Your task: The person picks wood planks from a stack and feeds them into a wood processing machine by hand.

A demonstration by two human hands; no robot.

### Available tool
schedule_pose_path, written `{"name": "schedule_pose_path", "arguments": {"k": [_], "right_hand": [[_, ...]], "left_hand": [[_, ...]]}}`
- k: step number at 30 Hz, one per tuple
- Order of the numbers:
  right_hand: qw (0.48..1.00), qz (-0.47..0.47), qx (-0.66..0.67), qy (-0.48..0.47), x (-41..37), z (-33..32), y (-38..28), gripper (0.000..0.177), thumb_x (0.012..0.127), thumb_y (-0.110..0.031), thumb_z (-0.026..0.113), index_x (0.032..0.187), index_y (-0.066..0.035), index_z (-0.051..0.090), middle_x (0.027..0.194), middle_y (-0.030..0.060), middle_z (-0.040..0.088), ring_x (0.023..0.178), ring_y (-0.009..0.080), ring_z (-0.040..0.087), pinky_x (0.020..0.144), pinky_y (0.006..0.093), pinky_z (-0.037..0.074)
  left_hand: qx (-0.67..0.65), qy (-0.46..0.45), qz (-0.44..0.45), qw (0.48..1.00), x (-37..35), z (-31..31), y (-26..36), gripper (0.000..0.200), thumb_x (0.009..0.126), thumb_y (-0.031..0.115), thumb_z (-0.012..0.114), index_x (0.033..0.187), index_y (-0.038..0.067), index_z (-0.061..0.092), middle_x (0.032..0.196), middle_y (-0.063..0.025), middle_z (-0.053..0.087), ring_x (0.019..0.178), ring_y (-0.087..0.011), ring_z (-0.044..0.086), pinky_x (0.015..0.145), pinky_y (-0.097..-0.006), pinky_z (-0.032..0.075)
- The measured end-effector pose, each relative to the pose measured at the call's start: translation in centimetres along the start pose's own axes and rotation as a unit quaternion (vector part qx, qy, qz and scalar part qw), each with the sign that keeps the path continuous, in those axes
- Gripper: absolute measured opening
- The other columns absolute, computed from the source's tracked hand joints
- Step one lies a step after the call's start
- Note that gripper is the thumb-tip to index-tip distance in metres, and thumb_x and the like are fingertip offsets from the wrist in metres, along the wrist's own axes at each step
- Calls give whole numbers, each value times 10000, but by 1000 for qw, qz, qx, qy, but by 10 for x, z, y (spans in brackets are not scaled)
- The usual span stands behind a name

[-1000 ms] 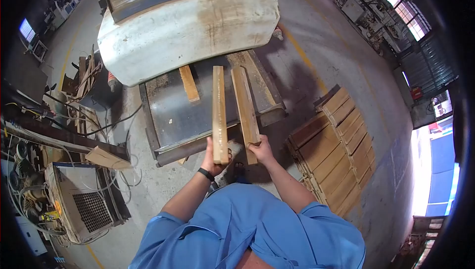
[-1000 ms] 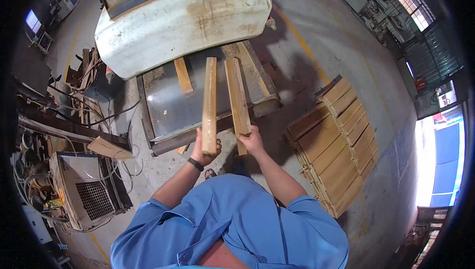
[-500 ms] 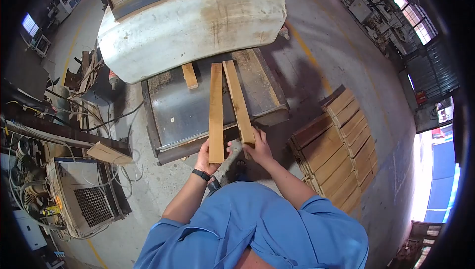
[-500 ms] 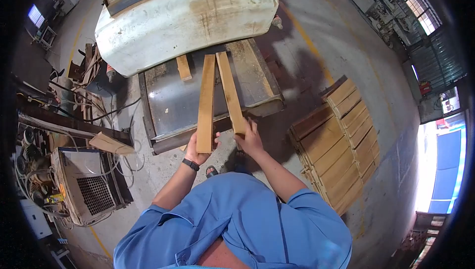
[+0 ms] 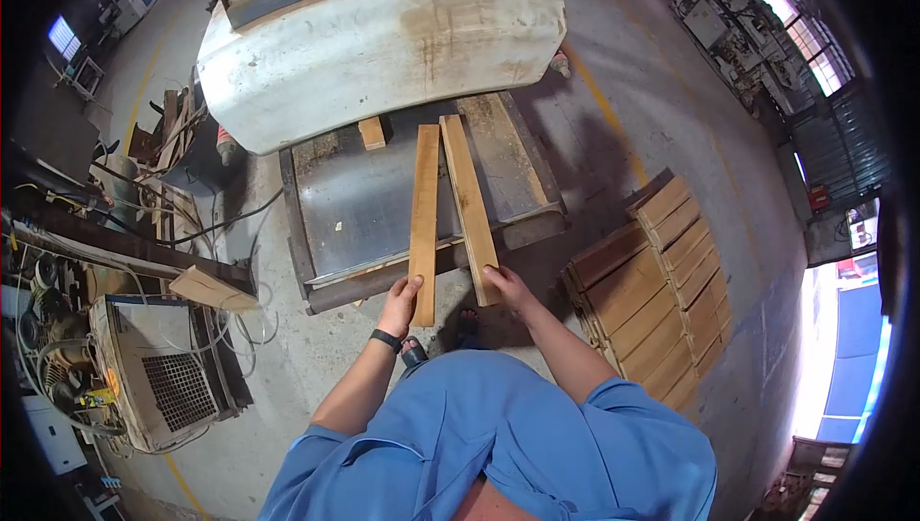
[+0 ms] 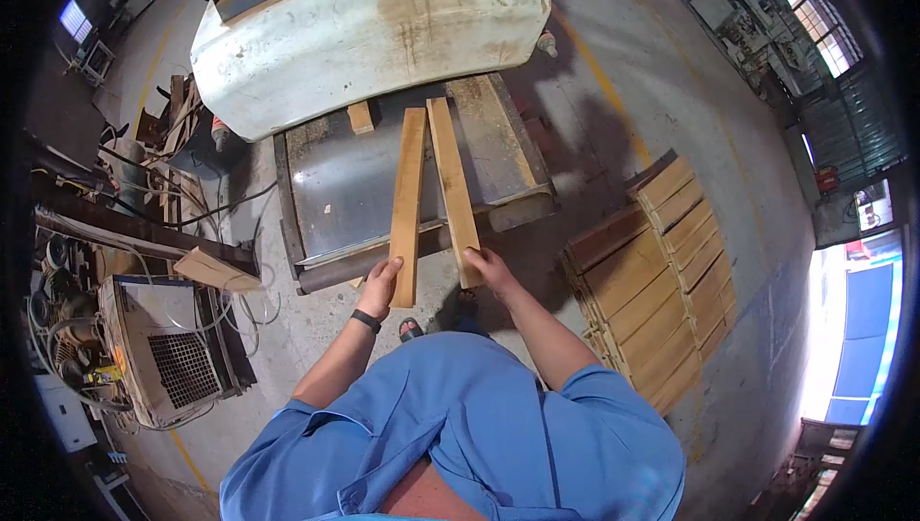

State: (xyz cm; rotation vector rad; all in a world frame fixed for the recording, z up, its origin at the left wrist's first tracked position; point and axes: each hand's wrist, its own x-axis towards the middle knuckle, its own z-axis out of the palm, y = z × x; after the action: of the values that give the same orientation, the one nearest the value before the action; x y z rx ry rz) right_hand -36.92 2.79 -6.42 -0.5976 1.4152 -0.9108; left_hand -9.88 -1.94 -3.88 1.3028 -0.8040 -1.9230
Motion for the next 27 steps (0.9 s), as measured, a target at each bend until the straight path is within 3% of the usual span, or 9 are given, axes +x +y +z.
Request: {"name": "schedule_pose_path", "arguments": {"k": [2, 5, 6, 11, 12, 16, 19, 23, 27], "right_hand": [[1000, 15, 12, 2, -10, 5, -20, 638, 918, -446, 696, 1282, 56, 549, 1145, 97, 653, 1020, 165, 617, 915, 331, 487], [998, -66, -3, 21, -2, 4, 0, 599, 869, -417, 753, 1240, 16, 567, 1099, 119, 674, 1000, 236, 650, 910, 361, 500], [987, -95, -108, 70, -1, 4, 1, 586, 849, -377, 764, 1249, -1, 560, 1123, 141, 656, 1017, 268, 645, 906, 380, 504], [809, -156, -487, 289, -30, 30, -43, 661, 716, -153, 818, 1301, -67, 522, 1267, 192, 515, 1138, 343, 577, 922, 405, 498], [786, -182, -523, 274, -34, 28, -44, 782, 682, -97, 803, 1391, -107, 471, 1324, 176, 435, 1195, 375, 502, 958, 439, 464], [681, -261, -638, 248, -29, 26, -31, 845, 700, -97, 797, 1467, -160, 450, 1349, 152, 446, 1205, 345, 469, 985, 458, 400], [682, -276, -639, 225, -30, 29, -31, 665, 778, -151, 740, 1409, -154, 529, 1364, 159, 471, 1211, 353, 477, 986, 463, 403], [711, -280, -590, 262, -33, 20, -34, 665, 800, -248, 748, 1417, -156, 519, 1401, 166, 457, 1220, 361, 477, 1010, 491, 392], [805, -204, -527, 181, -22, -1, -20, 723, 833, -302, 745, 1481, -143, 466, 1377, 152, 520, 1170, 334, 563, 1007, 442, 447]], "left_hand": [[-23, 15, 15, 999, 5, -8, -10, 588, 972, 395, 646, 1309, -77, 550, 1199, -129, 647, 1109, -197, 597, 982, -298, 450], [-6, 53, 28, 998, -6, -12, -12, 579, 981, 399, 636, 1292, -84, 563, 1176, -131, 655, 1093, -189, 596, 970, -297, 452], [9, 69, 33, 997, -9, -14, -11, 577, 985, 401, 631, 1286, -86, 566, 1168, -131, 658, 1087, -186, 595, 965, -298, 454], [48, 112, 65, 990, -25, -34, -15, 596, 1000, 405, 611, 1337, -76, 505, 1192, -137, 638, 1097, -196, 594, 992, -333, 453], [41, 126, 75, 988, -27, -36, -17, 585, 998, 389, 620, 1344, -66, 493, 1192, -138, 636, 1096, -196, 595, 990, -334, 456], [45, 142, 95, 984, -36, -39, -11, 524, 1004, 327, 626, 1374, -6, 462, 1197, -140, 624, 1102, -197, 586, 990, -328, 458], [28, 130, 101, 986, -31, -47, -22, 494, 1016, 315, 606, 1375, 0, 479, 1214, -141, 622, 1119, -193, 581, 998, -327, 454], [58, 138, 118, 982, -28, -52, -31, 465, 1034, 312, 573, 1373, 1, 508, 1251, -128, 620, 1144, -185, 576, 1011, -326, 446], [65, 142, 112, 981, -28, -49, -29, 458, 1042, 323, 557, 1370, 4, 528, 1264, -113, 621, 1160, -183, 573, 1023, -324, 442]]}}
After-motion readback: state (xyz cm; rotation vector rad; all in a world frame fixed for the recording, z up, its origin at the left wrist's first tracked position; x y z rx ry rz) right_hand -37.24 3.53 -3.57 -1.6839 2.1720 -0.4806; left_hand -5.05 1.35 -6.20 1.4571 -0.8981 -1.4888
